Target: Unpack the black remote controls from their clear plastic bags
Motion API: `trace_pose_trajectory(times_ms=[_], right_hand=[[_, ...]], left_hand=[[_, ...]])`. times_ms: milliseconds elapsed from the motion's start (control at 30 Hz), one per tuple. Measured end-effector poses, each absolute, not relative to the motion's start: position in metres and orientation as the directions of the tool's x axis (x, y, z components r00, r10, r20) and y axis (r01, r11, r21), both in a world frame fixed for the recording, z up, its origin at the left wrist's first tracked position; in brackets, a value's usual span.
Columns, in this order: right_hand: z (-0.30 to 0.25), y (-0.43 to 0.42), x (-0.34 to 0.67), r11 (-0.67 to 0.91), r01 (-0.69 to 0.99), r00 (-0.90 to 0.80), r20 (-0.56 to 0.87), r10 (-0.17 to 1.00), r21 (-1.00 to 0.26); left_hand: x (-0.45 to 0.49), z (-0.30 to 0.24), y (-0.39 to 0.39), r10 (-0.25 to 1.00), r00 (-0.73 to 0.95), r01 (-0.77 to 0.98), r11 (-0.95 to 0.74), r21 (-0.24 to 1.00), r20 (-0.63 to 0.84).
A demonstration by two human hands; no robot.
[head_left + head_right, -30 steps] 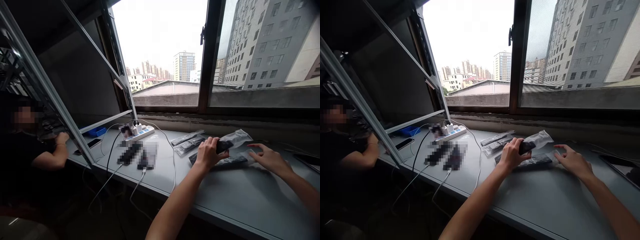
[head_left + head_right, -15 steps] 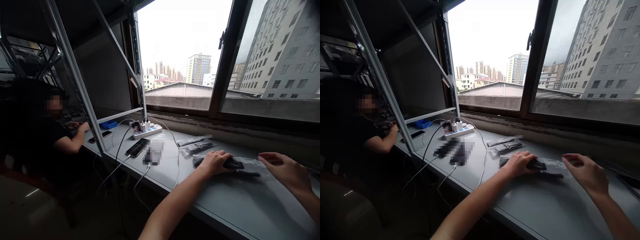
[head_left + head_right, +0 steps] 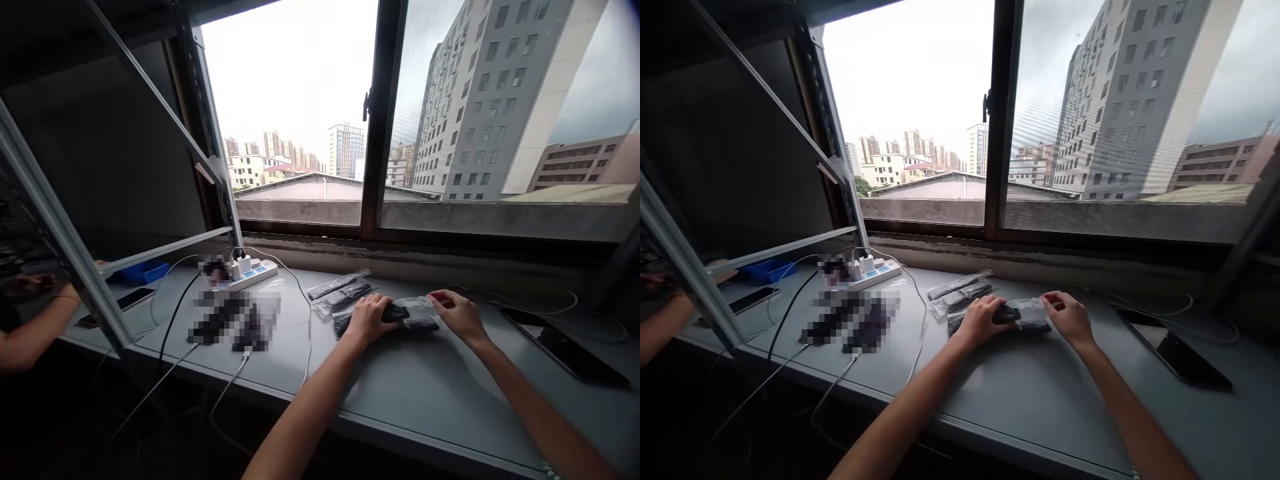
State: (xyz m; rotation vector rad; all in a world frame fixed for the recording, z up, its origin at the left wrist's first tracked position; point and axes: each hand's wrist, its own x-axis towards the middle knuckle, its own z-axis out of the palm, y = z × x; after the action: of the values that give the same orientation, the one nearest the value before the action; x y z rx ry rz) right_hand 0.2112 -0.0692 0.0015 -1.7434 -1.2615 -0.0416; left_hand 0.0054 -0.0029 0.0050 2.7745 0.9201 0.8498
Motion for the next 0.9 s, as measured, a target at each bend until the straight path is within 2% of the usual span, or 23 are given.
trace_pose_trajectory(times_ms=[167, 300, 467, 700, 900], right_hand=[[0.006, -0.071, 0.202, -0.007, 0.780, 0.449, 0.553, 0.701, -0.625], [0.009, -0.072, 0.203, -0.011, 0.754, 0.483, 0.543, 0.687, -0.657], [0.006, -0.066, 0.204, 0.045, 0.727, 0.431, 0.505, 0.748, -0.686], [0.007, -0.059, 0.193, 0.252, 0.587, 0.241, 0.462, 0.853, -0.770], [-0.002, -0.051, 0.195, 0.236, 0.635, 0.188, 0.444, 0.876, -0.735]], left_hand=[[0.006, 0.006, -0.004, 0.588, 0.664, 0.537, -0.805, 0.251, 0.462], [0.005, 0.010, -0.006, 0.607, 0.658, 0.560, -0.790, 0.250, 0.446], [0.003, 0.010, -0.004, 0.598, 0.647, 0.567, -0.792, 0.226, 0.473], [0.003, 0.017, -0.003, 0.577, 0.665, 0.553, -0.807, 0.206, 0.474], [0.004, 0.020, -0.005, 0.535, 0.690, 0.526, -0.833, 0.170, 0.488]])
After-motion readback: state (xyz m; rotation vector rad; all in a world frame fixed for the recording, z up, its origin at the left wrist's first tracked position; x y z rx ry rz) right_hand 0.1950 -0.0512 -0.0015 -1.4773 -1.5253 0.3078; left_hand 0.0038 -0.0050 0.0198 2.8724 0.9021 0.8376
